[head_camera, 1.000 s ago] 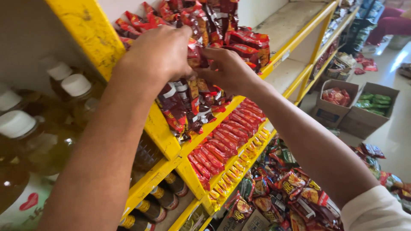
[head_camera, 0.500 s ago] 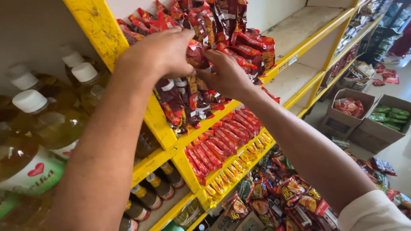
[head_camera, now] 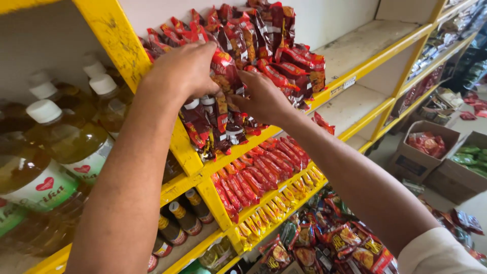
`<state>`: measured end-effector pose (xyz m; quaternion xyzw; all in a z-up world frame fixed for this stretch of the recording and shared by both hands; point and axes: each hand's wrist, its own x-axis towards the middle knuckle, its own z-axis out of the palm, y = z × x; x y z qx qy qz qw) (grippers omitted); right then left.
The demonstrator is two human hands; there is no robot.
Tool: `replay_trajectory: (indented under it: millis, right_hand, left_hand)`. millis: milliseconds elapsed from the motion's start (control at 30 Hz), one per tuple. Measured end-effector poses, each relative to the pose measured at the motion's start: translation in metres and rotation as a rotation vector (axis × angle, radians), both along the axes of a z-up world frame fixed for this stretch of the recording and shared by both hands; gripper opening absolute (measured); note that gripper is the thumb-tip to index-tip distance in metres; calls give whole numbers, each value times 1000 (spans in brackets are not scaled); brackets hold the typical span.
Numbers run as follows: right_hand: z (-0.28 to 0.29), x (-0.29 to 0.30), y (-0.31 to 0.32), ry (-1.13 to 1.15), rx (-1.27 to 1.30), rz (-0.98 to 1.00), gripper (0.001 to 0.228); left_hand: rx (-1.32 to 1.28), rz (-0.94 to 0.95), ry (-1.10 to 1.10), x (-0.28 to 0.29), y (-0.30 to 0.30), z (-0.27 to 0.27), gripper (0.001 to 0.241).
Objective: Picking up packets of instant noodles from a pile on the floor and organizing them onto a retail display shelf.
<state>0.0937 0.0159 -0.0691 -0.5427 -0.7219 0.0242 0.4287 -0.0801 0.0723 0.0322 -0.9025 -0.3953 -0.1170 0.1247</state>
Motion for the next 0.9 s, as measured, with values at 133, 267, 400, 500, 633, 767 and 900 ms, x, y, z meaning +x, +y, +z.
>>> replay_trajectory:
  millis: [133, 267, 400, 500, 633, 767, 900]
  right_hand:
    - [-14, 6, 12, -12, 174, 104, 42]
    - [-15, 4, 10, 5, 132, 79, 45]
    - [-8, 1, 8, 15, 66, 50, 49]
    - [-13, 4, 14, 6, 123, 64, 48]
    - [-11, 3, 10, 0, 95, 57, 46]
    - [-10, 1, 6, 22, 86, 55, 53]
    - [-13, 2, 8, 14, 136, 51, 56]
  left_hand:
    - [-49, 59, 30, 1, -7, 3, 70]
    - [-40, 74, 33, 2, -4, 0, 76]
    - [-67, 84, 33, 1, -7, 4, 77]
    - [11, -12, 3, 0, 15, -5, 86]
    - [-24, 63, 47, 0, -8, 4, 80]
    - [12, 46, 40, -1, -10, 4, 82]
    - [30, 35, 32, -1, -11, 3, 88]
